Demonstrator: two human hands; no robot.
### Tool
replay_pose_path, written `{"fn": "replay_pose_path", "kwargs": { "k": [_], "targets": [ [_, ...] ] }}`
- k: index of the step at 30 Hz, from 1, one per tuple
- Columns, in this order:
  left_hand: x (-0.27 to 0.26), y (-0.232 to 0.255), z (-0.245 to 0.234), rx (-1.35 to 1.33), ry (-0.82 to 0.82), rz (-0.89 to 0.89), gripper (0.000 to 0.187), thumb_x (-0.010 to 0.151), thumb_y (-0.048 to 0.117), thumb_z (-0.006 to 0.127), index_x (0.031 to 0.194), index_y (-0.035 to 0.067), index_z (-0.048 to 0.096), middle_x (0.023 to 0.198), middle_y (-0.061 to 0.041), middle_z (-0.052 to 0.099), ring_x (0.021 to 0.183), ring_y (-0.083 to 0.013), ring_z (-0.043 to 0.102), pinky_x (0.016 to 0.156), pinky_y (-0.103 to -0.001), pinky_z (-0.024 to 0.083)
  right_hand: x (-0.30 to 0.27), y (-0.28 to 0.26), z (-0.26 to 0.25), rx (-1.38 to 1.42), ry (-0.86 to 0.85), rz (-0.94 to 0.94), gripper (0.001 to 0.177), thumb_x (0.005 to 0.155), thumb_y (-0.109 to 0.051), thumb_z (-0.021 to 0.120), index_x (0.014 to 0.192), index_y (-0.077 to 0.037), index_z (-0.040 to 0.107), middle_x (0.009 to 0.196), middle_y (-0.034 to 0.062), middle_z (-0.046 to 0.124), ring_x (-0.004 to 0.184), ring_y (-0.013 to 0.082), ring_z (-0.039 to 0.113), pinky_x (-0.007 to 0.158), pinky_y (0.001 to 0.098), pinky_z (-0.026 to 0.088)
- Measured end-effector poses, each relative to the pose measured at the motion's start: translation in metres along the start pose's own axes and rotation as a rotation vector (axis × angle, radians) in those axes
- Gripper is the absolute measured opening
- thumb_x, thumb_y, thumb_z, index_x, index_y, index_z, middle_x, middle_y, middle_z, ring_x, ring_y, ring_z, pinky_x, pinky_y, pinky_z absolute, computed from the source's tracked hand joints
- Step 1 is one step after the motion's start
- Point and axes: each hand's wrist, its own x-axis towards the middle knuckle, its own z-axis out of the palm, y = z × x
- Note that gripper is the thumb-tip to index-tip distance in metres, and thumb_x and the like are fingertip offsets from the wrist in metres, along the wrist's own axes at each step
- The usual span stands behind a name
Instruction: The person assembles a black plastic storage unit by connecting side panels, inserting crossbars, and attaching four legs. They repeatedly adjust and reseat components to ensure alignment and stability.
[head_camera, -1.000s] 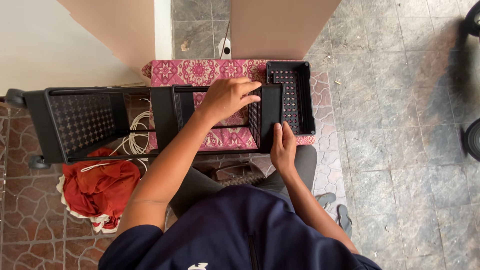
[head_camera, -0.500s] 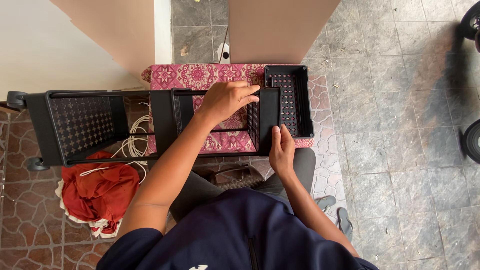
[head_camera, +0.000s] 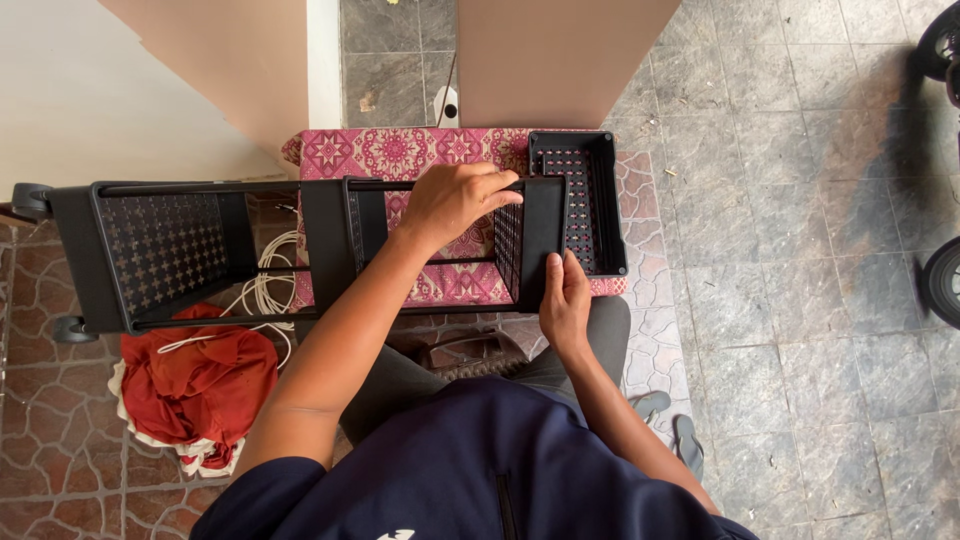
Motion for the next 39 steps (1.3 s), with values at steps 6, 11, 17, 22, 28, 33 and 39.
{"fn": "replay_pose_path", "kwargs": {
  "k": [6, 11, 17, 22, 28, 33, 39],
  "targets": [
    [0.001, -0.001, 0.004, -0.013, 0.037, -0.006, 0.031, 0.092, 0.044, 0.073, 0.100, 0.014, 0.079, 0.084, 0.000, 0.077, 0.065, -0.0182, 0.071, 0.052, -0.032, 0.054, -0.001, -0.002, 0.000, -0.041, 0.016, -0.012, 0.033, 0.113, -0.025, 0.049, 0.087, -0.005, 0.051, 0.070, -0.0081, 0.040, 0.065, 0.0014, 0.035, 0.053, 0.0240, 0.030],
    [0.000, -0.004, 0.007, -0.006, 0.025, -0.018, 0.034, 0.092, 0.045, 0.074, 0.103, 0.013, 0.078, 0.083, -0.001, 0.076, 0.063, -0.0184, 0.071, 0.053, -0.033, 0.055, -0.001, -0.016, 0.003, 0.162, -0.024, 0.094, 0.024, 0.107, -0.025, 0.057, 0.099, -0.003, 0.063, 0.079, -0.0078, 0.058, 0.069, 0.0009, 0.048, 0.058, 0.0212, 0.040],
    [0.006, -0.006, 0.001, -0.031, -0.095, -0.072, 0.037, 0.092, 0.039, 0.076, 0.118, 0.012, 0.075, 0.094, -0.004, 0.074, 0.072, -0.0191, 0.070, 0.062, -0.033, 0.058, 0.006, -0.032, 0.005, -0.040, -0.031, -0.022, 0.028, 0.098, -0.025, 0.074, 0.103, 0.000, 0.064, 0.090, 0.0011, 0.070, 0.080, 0.0051, 0.060, 0.071, 0.0233, 0.051],
    [0.008, -0.002, -0.027, 0.013, 0.076, 0.061, 0.059, 0.088, 0.040, 0.078, 0.135, 0.006, 0.064, 0.118, -0.014, 0.066, 0.105, -0.0253, 0.067, 0.097, -0.038, 0.057, 0.015, -0.038, 0.008, -0.037, -0.044, 0.056, 0.029, 0.100, -0.025, 0.073, 0.103, 0.002, 0.064, 0.088, 0.0045, 0.070, 0.077, 0.0078, 0.059, 0.068, 0.0259, 0.050],
    [-0.055, 0.045, -0.035, -0.238, -0.580, -0.306, 0.053, 0.089, 0.044, 0.073, 0.125, 0.007, 0.064, 0.116, -0.012, 0.067, 0.099, -0.0268, 0.070, 0.088, -0.042, 0.057, 0.025, -0.036, 0.011, -0.011, -0.057, -0.009, 0.028, 0.100, -0.025, 0.071, 0.108, 0.001, 0.065, 0.095, 0.0052, 0.073, 0.082, 0.0069, 0.063, 0.072, 0.0258, 0.053],
    [-0.079, 0.079, 0.007, -0.128, -0.295, -0.113, 0.033, 0.094, 0.033, 0.070, 0.109, 0.004, 0.066, 0.097, -0.011, 0.070, 0.093, -0.0280, 0.072, 0.079, -0.041, 0.060, 0.037, -0.020, 0.007, 0.204, -0.127, 0.077, 0.021, 0.106, -0.021, 0.059, 0.113, -0.002, 0.064, 0.096, -0.0003, 0.069, 0.083, 0.0041, 0.059, 0.071, 0.0236, 0.050],
    [-0.082, 0.073, 0.019, -0.094, -0.206, -0.102, 0.022, 0.099, 0.028, 0.068, 0.093, 0.007, 0.065, 0.078, -0.009, 0.065, 0.067, -0.0281, 0.070, 0.057, -0.041, 0.056, 0.035, 0.007, 0.001, 0.339, -0.115, -0.001, 0.015, 0.109, -0.016, 0.055, 0.108, -0.002, 0.063, 0.096, -0.0072, 0.061, 0.088, 0.0018, 0.050, 0.078, 0.0196, 0.042]
  ]
}}
